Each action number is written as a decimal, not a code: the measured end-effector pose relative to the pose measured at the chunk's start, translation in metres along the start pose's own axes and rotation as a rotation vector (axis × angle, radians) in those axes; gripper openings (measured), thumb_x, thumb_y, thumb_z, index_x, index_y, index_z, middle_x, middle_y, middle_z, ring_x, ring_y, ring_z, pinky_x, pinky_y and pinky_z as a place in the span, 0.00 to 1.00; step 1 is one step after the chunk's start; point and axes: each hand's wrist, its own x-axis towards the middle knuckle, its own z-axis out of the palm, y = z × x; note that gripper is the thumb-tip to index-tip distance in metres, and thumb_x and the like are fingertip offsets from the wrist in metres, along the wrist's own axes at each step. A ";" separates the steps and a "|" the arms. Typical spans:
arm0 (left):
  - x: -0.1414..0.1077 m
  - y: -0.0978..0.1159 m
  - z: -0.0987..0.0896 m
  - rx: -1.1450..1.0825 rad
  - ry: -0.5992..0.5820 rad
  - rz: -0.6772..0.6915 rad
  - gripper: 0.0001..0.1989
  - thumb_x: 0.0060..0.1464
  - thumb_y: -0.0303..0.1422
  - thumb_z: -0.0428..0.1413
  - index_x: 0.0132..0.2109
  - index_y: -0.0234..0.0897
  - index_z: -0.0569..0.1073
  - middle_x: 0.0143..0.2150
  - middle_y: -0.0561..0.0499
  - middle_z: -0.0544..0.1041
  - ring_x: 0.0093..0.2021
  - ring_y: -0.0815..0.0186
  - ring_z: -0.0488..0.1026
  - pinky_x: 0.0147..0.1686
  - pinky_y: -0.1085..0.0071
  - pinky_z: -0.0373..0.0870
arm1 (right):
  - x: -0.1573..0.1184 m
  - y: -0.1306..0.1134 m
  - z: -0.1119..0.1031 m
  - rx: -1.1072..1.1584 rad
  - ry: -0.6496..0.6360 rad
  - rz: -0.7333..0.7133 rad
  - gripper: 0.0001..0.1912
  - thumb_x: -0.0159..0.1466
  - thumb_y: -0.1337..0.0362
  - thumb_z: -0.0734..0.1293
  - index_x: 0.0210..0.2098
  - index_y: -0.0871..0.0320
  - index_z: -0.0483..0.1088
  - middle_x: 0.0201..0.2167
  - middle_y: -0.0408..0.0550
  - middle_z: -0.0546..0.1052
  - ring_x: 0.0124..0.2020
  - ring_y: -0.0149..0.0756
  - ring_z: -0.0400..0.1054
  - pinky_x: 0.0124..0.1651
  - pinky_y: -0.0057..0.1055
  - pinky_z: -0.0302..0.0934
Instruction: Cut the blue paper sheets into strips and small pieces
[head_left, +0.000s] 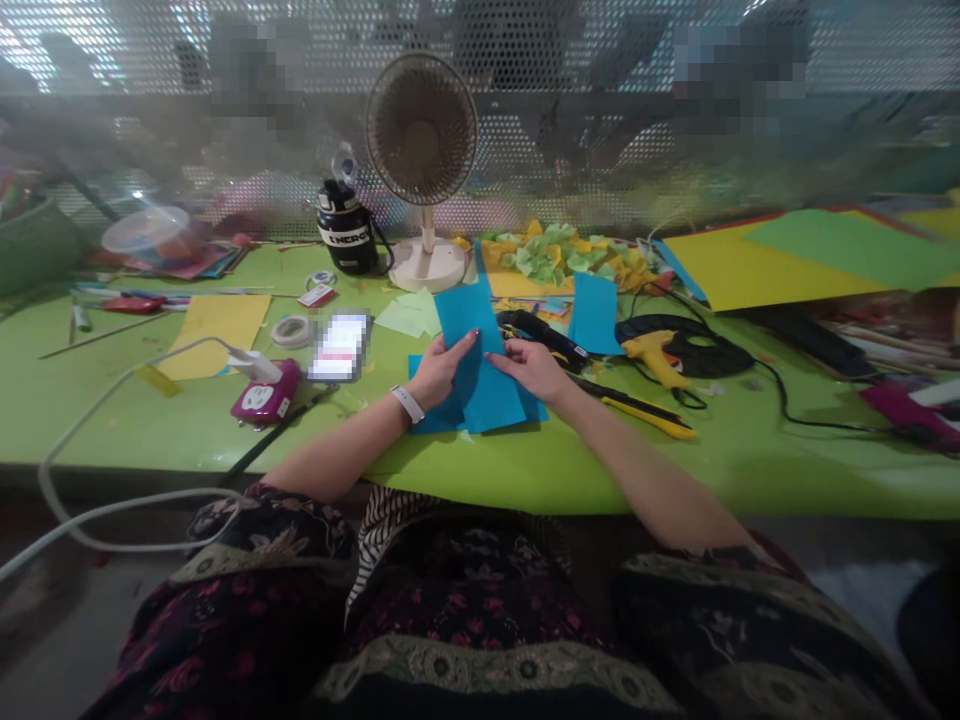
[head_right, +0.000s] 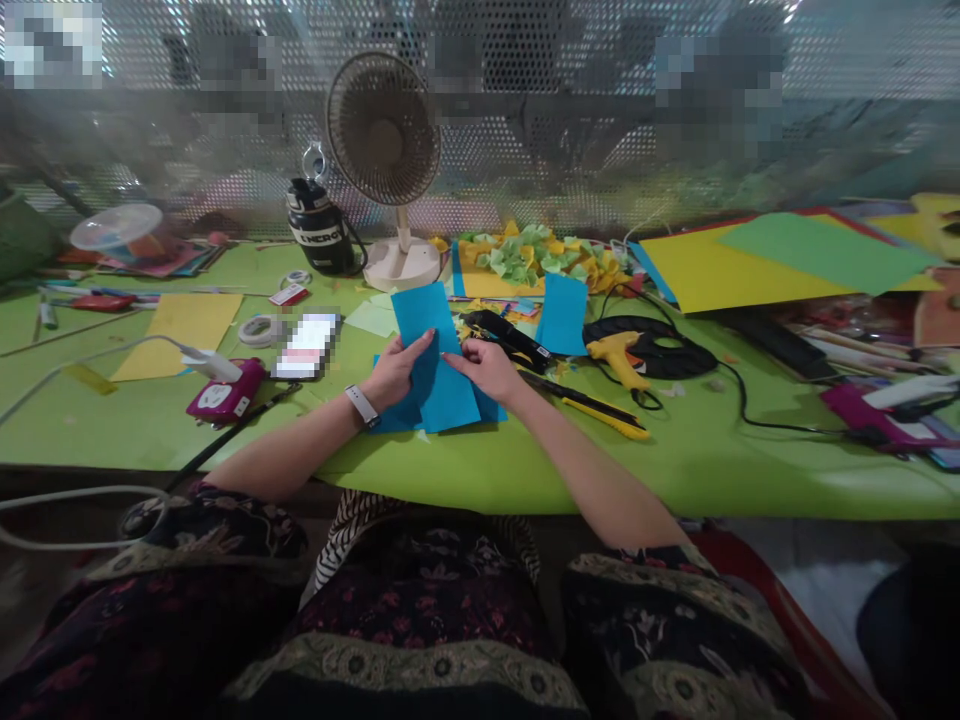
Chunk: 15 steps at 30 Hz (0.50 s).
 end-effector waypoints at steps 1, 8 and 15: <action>0.001 0.000 0.000 0.002 0.014 0.000 0.22 0.45 0.42 0.73 0.43 0.36 0.78 0.41 0.46 0.85 0.49 0.53 0.82 0.52 0.56 0.78 | -0.001 -0.002 0.000 -0.019 -0.013 -0.014 0.30 0.47 0.37 0.78 0.23 0.53 0.65 0.18 0.37 0.66 0.23 0.32 0.61 0.27 0.32 0.59; 0.001 0.001 -0.002 0.018 0.006 0.005 0.21 0.45 0.42 0.73 0.42 0.36 0.78 0.39 0.46 0.85 0.47 0.54 0.82 0.50 0.59 0.79 | 0.002 0.001 0.001 -0.074 -0.039 -0.027 0.34 0.47 0.31 0.74 0.22 0.53 0.61 0.18 0.37 0.62 0.22 0.30 0.54 0.26 0.31 0.50; 0.001 0.003 -0.009 0.089 -0.060 0.006 0.26 0.47 0.37 0.72 0.53 0.41 0.76 0.39 0.52 0.84 0.43 0.64 0.82 0.46 0.67 0.78 | 0.017 0.002 -0.038 -0.087 0.243 -0.113 0.29 0.51 0.35 0.75 0.25 0.53 0.65 0.21 0.39 0.68 0.25 0.32 0.61 0.30 0.32 0.59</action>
